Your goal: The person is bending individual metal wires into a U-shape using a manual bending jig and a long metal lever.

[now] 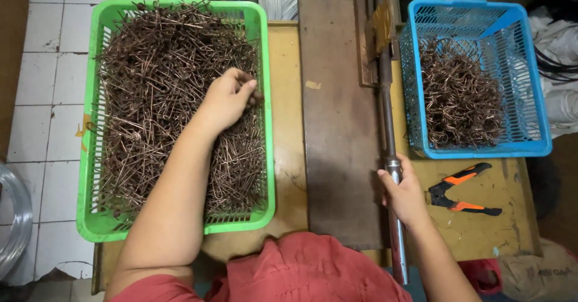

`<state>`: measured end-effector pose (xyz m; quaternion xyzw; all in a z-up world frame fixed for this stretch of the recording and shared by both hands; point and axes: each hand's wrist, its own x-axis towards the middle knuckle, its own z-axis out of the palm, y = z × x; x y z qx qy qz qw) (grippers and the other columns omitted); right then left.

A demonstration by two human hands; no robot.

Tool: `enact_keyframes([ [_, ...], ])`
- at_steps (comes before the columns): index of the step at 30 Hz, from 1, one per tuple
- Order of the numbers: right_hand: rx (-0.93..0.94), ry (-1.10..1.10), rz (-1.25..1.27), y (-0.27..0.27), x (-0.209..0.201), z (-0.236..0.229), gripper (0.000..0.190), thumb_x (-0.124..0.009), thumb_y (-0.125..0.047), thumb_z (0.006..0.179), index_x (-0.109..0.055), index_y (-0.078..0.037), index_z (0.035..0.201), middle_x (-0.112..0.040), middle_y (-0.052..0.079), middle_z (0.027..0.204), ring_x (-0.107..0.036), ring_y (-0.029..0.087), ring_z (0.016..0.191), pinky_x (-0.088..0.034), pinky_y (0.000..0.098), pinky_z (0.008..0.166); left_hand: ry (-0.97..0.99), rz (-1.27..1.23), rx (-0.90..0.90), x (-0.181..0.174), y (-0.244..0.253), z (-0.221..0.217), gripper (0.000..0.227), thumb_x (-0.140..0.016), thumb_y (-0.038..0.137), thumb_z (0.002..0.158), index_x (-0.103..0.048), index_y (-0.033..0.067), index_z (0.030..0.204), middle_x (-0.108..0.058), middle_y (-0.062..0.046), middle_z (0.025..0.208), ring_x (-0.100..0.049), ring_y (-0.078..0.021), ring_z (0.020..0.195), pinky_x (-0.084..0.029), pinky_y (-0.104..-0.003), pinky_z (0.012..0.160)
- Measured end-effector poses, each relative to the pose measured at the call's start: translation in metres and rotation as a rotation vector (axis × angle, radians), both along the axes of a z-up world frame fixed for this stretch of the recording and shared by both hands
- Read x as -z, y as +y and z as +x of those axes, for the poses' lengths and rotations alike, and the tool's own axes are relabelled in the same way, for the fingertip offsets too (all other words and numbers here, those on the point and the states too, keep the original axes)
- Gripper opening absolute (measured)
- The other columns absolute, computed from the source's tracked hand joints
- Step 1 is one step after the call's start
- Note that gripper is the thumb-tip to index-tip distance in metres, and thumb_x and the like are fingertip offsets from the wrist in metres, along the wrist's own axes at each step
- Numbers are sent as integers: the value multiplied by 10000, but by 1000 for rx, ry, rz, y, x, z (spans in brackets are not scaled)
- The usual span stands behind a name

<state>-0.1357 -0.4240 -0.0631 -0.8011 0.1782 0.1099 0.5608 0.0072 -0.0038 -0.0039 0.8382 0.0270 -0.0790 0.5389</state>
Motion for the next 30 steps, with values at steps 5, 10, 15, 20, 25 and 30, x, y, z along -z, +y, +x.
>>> enact_keyframes([
  [5, 6, -4, 9, 1, -1, 1, 508, -660, -74, 1024, -522, -97, 1512, -600, 157, 622, -629, 294, 388, -515, 362, 383, -134, 155, 12, 1, 14, -2, 214, -676, 130, 1082, -740, -13, 1228, -726, -209, 1043, -731, -357, 989, -594, -476, 881],
  [10, 14, -10, 16, 2, 1, 0, 506, -676, -75, 1016, -530, -92, 1500, -614, 172, 622, -636, 296, 397, -522, 368, 390, -221, 301, -34, 5, 19, -1, 223, -733, 128, 1076, -800, 66, 1279, -666, -206, 1164, -703, -390, 1133, -568, -485, 990],
  [15, -11, 62, -94, -15, 20, 7, 643, -725, -132, 1000, -475, -150, 1592, -656, 205, 717, -673, 336, 440, -555, 396, 408, -326, 36, -276, 6, 10, 6, 170, -901, 167, 973, -857, 150, 1136, -800, -85, 985, -778, -205, 930, -622, -326, 806],
  [20, -25, 135, -93, 9, -67, 8, 800, -718, -139, 985, -352, -240, 1690, -667, 220, 728, -697, 356, 482, -592, 412, 459, -173, -489, -245, 11, -60, 21, 259, -871, 100, 957, -795, 18, 1191, -807, -138, 1071, -755, -147, 932, -664, -286, 831],
  [25, -43, 76, 41, -6, -128, 14, 861, -675, -145, 981, -248, -208, 1726, -607, 190, 747, -622, 302, 475, -546, 404, 413, 41, -802, -299, 97, -125, 101, 426, -907, 126, 932, -718, -57, 1268, -786, -237, 1157, -812, -297, 1013, -697, -425, 905],
  [30, -122, -71, 275, -11, -158, 30, 860, -654, -75, 980, -216, -169, 1715, -551, 121, 676, -550, 234, 361, -493, 340, 308, 205, -1031, -571, 143, -200, 170, 548, -887, 115, 949, -570, -37, 1369, -722, -235, 1207, -779, -355, 1108, -628, -482, 1021],
])
